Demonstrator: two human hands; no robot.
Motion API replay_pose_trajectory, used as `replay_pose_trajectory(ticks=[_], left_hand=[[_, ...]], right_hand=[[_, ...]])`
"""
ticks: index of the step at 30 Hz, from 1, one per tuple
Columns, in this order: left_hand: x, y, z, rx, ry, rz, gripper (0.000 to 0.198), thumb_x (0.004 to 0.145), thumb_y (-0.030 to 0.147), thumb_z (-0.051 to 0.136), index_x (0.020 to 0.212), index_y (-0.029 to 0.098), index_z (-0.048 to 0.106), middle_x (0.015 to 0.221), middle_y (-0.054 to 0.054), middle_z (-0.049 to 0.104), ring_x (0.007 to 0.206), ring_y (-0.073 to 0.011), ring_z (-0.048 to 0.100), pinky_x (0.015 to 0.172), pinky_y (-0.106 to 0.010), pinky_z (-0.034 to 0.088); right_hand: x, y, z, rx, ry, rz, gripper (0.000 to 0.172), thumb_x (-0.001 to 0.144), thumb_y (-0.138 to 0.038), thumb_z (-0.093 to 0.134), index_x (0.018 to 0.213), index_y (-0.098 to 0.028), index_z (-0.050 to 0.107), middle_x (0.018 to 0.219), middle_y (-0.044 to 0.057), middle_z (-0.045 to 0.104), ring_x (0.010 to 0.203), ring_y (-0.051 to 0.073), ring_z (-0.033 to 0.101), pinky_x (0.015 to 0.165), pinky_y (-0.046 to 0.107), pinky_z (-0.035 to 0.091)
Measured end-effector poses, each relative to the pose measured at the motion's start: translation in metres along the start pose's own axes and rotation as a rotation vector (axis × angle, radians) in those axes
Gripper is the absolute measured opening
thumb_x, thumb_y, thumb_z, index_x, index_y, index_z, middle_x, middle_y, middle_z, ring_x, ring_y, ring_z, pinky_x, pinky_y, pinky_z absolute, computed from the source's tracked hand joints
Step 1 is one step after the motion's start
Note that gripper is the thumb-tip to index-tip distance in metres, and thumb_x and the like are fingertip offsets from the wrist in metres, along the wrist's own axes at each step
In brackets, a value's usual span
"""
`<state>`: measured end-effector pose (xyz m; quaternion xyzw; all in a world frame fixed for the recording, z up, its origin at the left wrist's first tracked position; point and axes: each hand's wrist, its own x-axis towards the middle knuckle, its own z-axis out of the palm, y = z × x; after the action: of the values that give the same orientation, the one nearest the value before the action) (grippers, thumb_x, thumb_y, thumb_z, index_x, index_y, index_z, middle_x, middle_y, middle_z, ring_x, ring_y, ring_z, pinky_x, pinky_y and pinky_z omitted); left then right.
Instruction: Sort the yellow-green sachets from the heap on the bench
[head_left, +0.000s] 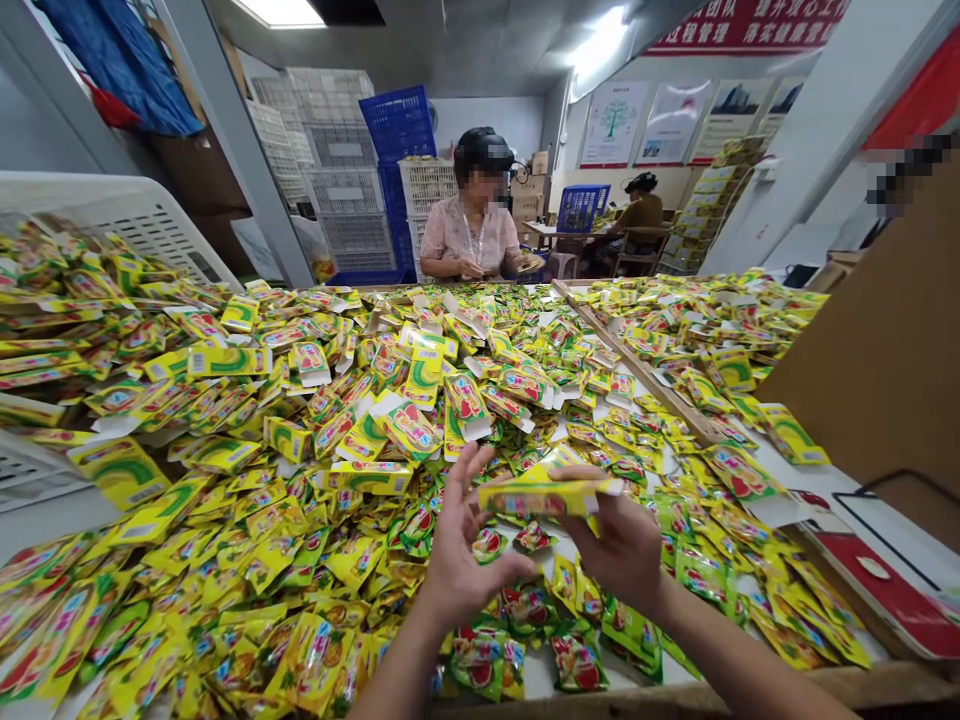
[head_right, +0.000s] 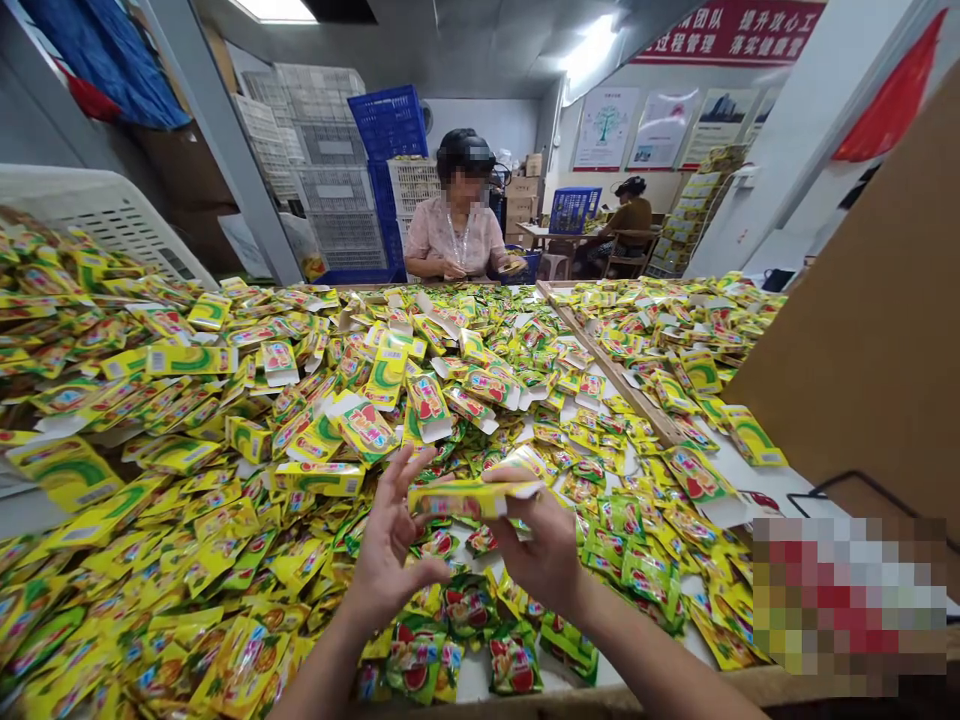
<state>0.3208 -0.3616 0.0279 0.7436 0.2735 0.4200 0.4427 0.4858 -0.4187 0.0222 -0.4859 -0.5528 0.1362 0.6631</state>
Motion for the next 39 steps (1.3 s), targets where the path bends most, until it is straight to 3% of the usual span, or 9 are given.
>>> replay_pose_trajectory(ticks=[4,10,15,18,21,25,29,34,39], left_hand=[[0.000,0.008,-0.006,0.050,-0.063,0.134,0.037,0.077,0.045,0.066,0.104,0.020,0.063,0.110,-0.012,0.067,0.112,-0.0270,0.059,0.094,-0.041,0.051],[-0.004,0.010,0.000,0.136,-0.032,0.459,0.022,0.076,0.028,0.071,0.096,0.023,0.066,0.101,-0.007,0.072,0.112,-0.0269,0.060,0.095,-0.049,0.050],[-0.007,0.005,0.008,0.105,-0.078,0.247,0.009,0.077,0.026,0.070,0.084,0.021,0.066,0.092,-0.005,0.074,0.095,-0.0239,0.068,0.093,-0.049,0.051],[-0.004,0.001,0.009,0.260,-0.181,-0.014,0.031,0.071,0.032,0.073,0.099,0.021,0.066,0.111,-0.011,0.068,0.110,-0.0306,0.061,0.094,-0.054,0.048],[-0.001,-0.003,0.007,0.379,-0.199,-0.120,0.054,0.069,0.038,0.073,0.119,0.023,0.057,0.130,-0.013,0.056,0.121,-0.0313,0.051,0.097,-0.054,0.045],[0.002,-0.009,0.003,0.396,-0.129,-0.143,0.038,0.077,0.038,0.065,0.111,0.024,0.059,0.122,-0.010,0.060,0.115,-0.0256,0.056,0.095,-0.046,0.048],[0.005,-0.019,0.004,0.460,-0.107,-0.105,0.033,0.078,0.033,0.063,0.108,0.022,0.059,0.114,-0.009,0.063,0.108,-0.0240,0.059,0.093,-0.042,0.049],[0.004,-0.028,0.007,0.494,-0.121,-0.047,0.027,0.080,0.028,0.059,0.106,0.020,0.060,0.105,-0.008,0.065,0.099,-0.0224,0.062,0.087,-0.038,0.051],[0.006,-0.030,0.004,0.514,0.103,-0.023,0.022,0.084,0.031,0.053,0.102,0.019,0.060,0.098,-0.008,0.067,0.090,-0.0209,0.064,0.081,-0.036,0.052]], right_hand=[[-0.004,-0.002,-0.026,-0.139,-0.086,-0.321,0.003,0.071,-0.027,0.072,0.069,-0.026,0.073,0.087,0.009,0.073,0.084,0.027,0.069,0.072,0.040,0.057],[-0.015,-0.004,-0.042,-0.150,-0.157,-0.116,0.014,0.075,-0.040,0.068,0.075,-0.027,0.074,0.093,0.011,0.073,0.080,0.026,0.070,0.067,0.036,0.059],[-0.022,-0.001,-0.036,-0.112,-0.118,-0.222,0.009,0.077,-0.028,0.067,0.071,-0.023,0.071,0.085,0.010,0.072,0.078,0.023,0.068,0.062,0.032,0.057],[-0.015,0.011,-0.046,-0.126,-0.376,0.126,0.005,0.077,-0.023,0.066,0.077,-0.020,0.069,0.069,0.005,0.070,0.064,0.017,0.066,0.056,0.027,0.053],[0.019,0.033,-0.082,-0.165,-0.563,0.515,0.010,0.073,-0.026,0.067,0.074,-0.017,0.069,0.065,0.003,0.070,0.055,0.015,0.063,0.051,0.026,0.050],[0.108,0.058,-0.160,-0.730,-0.102,0.540,0.012,0.077,-0.023,0.062,0.079,-0.014,0.069,0.077,0.007,0.069,0.066,0.017,0.063,0.067,0.032,0.049],[0.160,0.066,-0.206,-0.965,0.075,0.532,0.023,0.085,-0.016,0.050,0.101,-0.006,0.063,0.101,0.019,0.064,0.095,0.024,0.060,0.093,0.042,0.037],[0.107,0.092,-0.165,-0.964,-0.272,0.647,0.008,0.084,-0.018,0.059,0.088,-0.014,0.065,0.091,0.005,0.066,0.080,0.016,0.062,0.078,0.033,0.049],[0.041,0.127,-0.117,-0.909,-0.494,0.789,0.024,0.089,-0.032,0.056,0.106,-0.015,0.059,0.108,0.007,0.061,0.091,0.017,0.061,0.079,0.036,0.052]])
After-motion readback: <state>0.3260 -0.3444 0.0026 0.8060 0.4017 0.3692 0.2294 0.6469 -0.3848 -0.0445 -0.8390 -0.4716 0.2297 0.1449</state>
